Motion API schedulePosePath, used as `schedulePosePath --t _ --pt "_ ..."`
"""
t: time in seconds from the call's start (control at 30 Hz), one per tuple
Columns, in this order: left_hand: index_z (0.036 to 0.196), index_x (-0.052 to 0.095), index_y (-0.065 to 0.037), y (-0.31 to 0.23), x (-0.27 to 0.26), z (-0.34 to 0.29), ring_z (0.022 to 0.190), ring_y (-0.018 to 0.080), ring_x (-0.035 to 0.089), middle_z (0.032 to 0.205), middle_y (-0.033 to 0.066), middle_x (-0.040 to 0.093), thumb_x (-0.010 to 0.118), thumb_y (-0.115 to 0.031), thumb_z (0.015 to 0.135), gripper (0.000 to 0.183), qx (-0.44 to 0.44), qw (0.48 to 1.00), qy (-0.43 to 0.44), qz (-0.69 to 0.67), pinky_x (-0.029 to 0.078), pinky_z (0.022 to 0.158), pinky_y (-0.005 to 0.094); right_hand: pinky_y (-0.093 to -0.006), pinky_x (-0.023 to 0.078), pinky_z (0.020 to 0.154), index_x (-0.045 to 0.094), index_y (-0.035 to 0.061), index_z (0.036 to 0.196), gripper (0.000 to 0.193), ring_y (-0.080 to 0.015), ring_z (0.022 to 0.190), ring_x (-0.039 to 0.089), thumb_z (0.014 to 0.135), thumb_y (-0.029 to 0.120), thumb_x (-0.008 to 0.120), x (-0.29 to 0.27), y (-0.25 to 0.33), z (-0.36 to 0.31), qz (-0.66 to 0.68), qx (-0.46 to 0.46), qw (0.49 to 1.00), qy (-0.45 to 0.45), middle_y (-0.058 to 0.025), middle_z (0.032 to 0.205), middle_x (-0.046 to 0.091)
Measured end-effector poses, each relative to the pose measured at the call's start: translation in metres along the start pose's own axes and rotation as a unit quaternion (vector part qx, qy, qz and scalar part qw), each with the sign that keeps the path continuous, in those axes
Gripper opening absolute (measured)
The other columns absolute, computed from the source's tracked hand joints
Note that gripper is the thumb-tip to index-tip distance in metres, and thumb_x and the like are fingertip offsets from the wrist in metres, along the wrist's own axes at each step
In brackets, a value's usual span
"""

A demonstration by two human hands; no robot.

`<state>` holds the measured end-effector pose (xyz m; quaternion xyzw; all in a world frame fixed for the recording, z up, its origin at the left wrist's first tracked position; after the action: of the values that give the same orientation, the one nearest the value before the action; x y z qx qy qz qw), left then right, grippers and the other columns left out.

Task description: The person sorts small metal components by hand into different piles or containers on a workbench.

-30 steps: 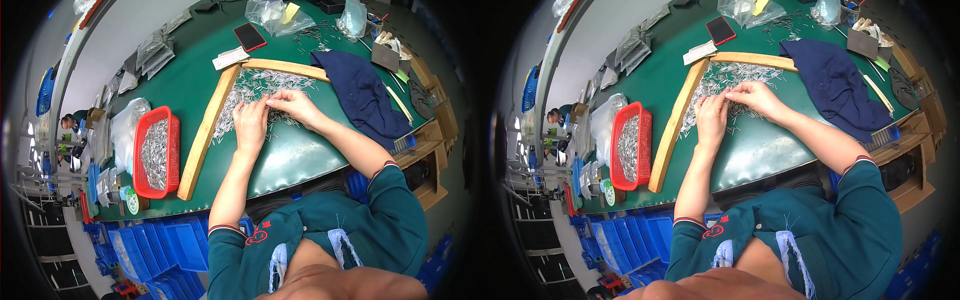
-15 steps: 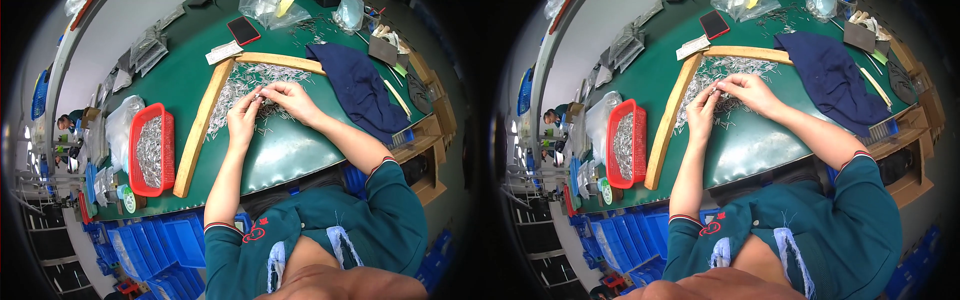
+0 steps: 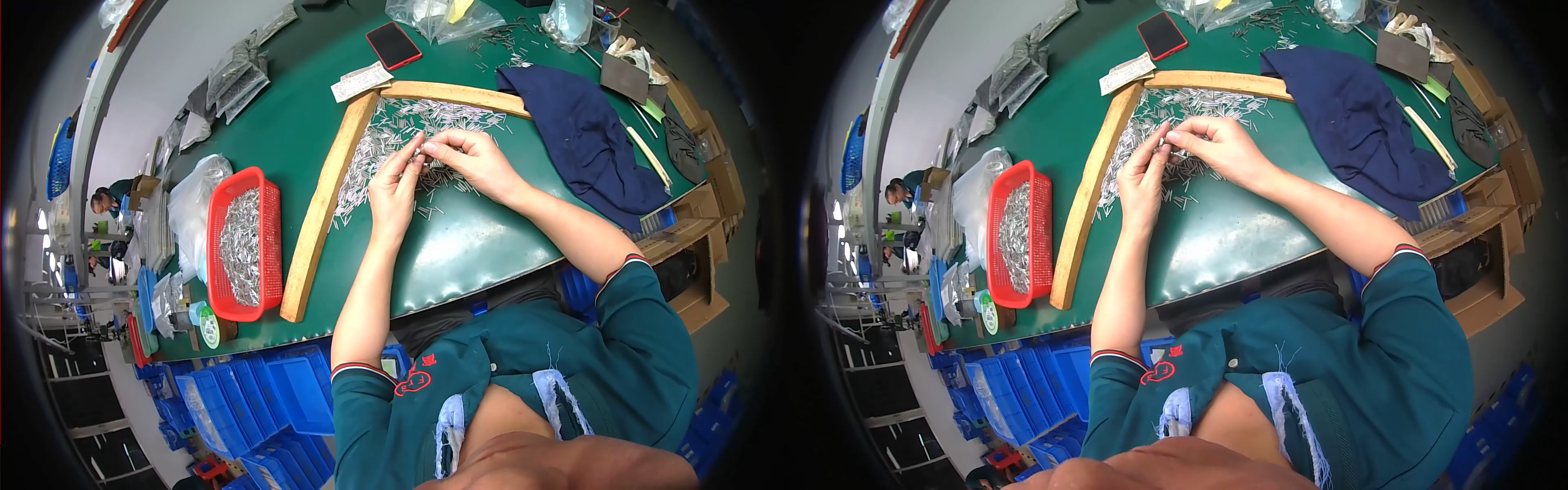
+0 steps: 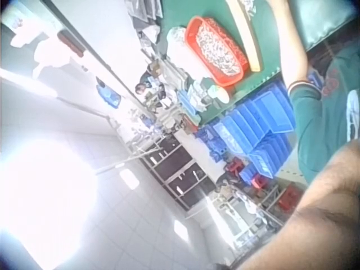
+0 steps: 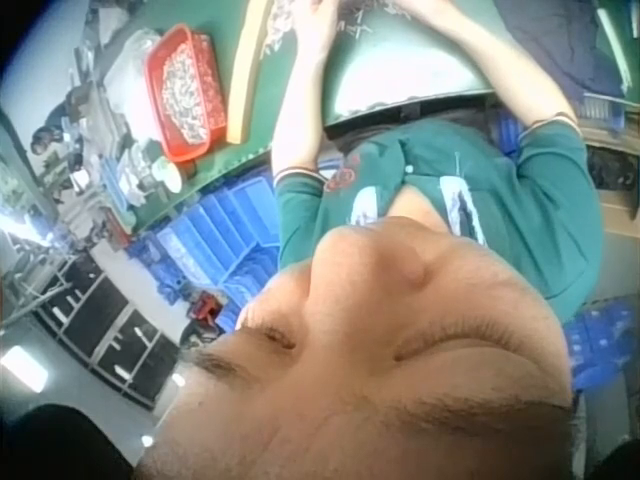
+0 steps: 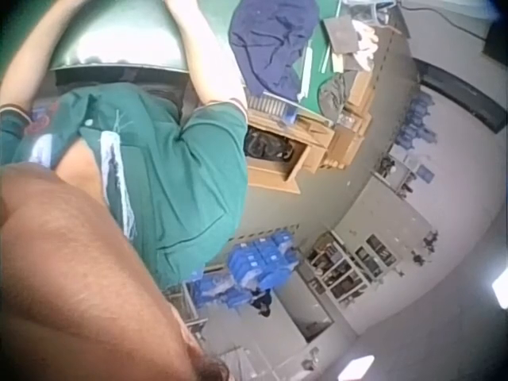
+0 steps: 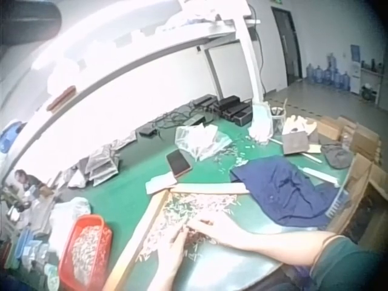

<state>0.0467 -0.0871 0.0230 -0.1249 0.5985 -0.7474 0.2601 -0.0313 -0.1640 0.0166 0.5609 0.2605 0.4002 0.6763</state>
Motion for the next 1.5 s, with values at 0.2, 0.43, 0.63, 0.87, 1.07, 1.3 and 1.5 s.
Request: schedulePosePath --t 0.2,0.43,0.63,0.87,1.07,1.3,1.5 --pt "0.112 0.056 -0.009 -0.005 0.001 0.000 0.075 0.0090 0.056 0.088 0.0056 0.060 0.054 -0.003 0.082 0.031 0.032 0.999 0.005 0.036 0.046 0.069 0.0210 -0.0175 0.036 0.055 0.063 0.0019 0.088 0.022 -0.0006 0.064 0.045 0.085 0.022 0.054 -0.001 0.003 0.000 -0.012 -0.017 1.000 -0.009 0.0039 0.070 0.056" --pt "0.108 0.059 -0.010 -0.022 0.002 -0.004 0.073 0.0114 0.057 0.081 0.0067 0.061 0.057 -0.004 0.080 0.030 0.147 0.968 -0.015 0.202 0.045 0.067 0.0237 -0.0187 0.037 0.058 0.062 0.0020 0.085 0.023 -0.0024 0.065 0.046 0.085 0.023 0.054 -0.003 -0.008 -0.001 -0.044 0.026 0.999 -0.005 0.0036 0.071 0.054" --pt "0.109 0.058 -0.009 -0.016 0.003 -0.003 0.076 0.0112 0.058 0.083 0.0068 0.062 0.056 -0.005 0.081 0.028 0.104 0.981 -0.014 0.165 0.046 0.069 0.0237 -0.0151 0.027 0.040 0.056 0.0051 0.080 0.017 0.0014 0.049 0.036 0.085 0.021 0.055 -0.002 -0.027 -0.006 0.174 0.172 0.970 0.003 0.0084 0.061 0.042" --pt "0.110 0.055 -0.001 0.006 -0.002 0.000 0.079 0.0097 0.057 0.088 0.0060 0.062 0.051 -0.008 0.086 0.026 -0.023 0.999 -0.007 -0.044 0.046 0.071 0.0214 -0.0122 0.017 0.031 0.049 0.0081 0.080 0.014 0.0018 0.044 0.029 0.084 0.020 0.053 0.018 -0.044 -0.020 0.388 0.334 0.859 0.018 0.0073 0.060 0.036" --pt "0.109 0.055 0.000 0.005 -0.002 0.001 0.076 0.0081 0.055 0.094 0.0072 0.061 0.051 -0.009 0.086 0.025 -0.028 0.997 0.001 -0.069 0.045 0.071 0.0202 -0.0126 0.017 0.031 0.051 0.0063 0.083 0.013 0.0012 0.044 0.030 0.083 0.020 0.053 0.019 -0.034 -0.019 0.431 0.324 0.842 0.021 0.0068 0.061 0.038" --pt "0.101 0.061 -0.002 -0.004 -0.010 0.002 0.082 0.0104 0.054 0.091 0.0055 0.059 0.055 -0.006 0.083 0.020 0.049 0.998 -0.029 0.015 0.044 0.073 0.0221 -0.0147 0.014 0.035 0.054 0.0085 0.086 0.012 0.0022 0.044 0.026 0.085 0.021 0.053 0.011 -0.043 -0.017 0.248 0.283 0.926 0.018 0.0104 0.059 0.034" --pt "0.102 0.063 -0.008 -0.021 -0.004 -0.001 0.077 0.0115 0.052 0.083 0.0048 0.056 0.059 -0.008 0.080 0.022 0.115 0.982 -0.032 0.146 0.043 0.072 0.0226 -0.0160 0.014 0.036 0.056 0.0092 0.086 0.015 0.0024 0.043 0.025 0.085 0.024 0.055 0.007 -0.037 -0.014 0.196 0.240 0.951 0.006 0.0113 0.055 0.034"
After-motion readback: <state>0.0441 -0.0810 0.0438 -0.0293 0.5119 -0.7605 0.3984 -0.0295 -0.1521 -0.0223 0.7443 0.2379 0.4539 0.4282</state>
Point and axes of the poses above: each hand's wrist, its own z-axis towards the middle knuckle, its own x-axis out of the palm, y = z × x, the point moved 10 cm from there along z, towards the middle knuckle
